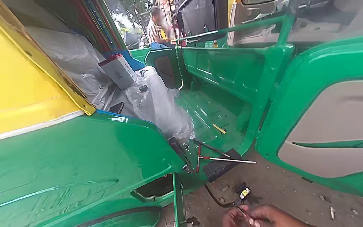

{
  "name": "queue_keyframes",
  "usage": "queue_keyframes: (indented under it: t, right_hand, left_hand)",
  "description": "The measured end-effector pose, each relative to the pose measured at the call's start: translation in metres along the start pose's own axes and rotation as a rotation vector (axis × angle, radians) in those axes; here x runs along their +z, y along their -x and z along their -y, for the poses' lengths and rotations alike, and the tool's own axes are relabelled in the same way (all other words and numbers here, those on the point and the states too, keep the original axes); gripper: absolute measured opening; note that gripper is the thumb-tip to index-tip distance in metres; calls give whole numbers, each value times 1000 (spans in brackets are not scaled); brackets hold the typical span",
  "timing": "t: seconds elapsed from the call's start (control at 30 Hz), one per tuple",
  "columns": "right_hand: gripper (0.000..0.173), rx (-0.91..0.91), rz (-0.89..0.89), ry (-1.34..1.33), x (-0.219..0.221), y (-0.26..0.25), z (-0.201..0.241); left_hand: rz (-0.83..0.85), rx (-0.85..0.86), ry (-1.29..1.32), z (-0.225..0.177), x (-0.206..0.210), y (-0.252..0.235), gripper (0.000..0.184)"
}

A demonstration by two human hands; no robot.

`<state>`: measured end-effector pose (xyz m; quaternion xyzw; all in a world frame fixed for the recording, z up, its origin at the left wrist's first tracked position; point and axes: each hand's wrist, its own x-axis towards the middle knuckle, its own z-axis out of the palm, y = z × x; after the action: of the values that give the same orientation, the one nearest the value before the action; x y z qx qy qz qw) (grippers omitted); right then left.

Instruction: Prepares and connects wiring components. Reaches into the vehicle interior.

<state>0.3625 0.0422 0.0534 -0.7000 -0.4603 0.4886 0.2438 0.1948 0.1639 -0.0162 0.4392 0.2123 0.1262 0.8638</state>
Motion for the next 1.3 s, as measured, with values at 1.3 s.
queue_keyframes:
  t: [1.3]
  right_hand:
    - [12,114,-444,-299,22,45,35]
  left_hand:
    - [164,780,-1064,-23,3,22,17]
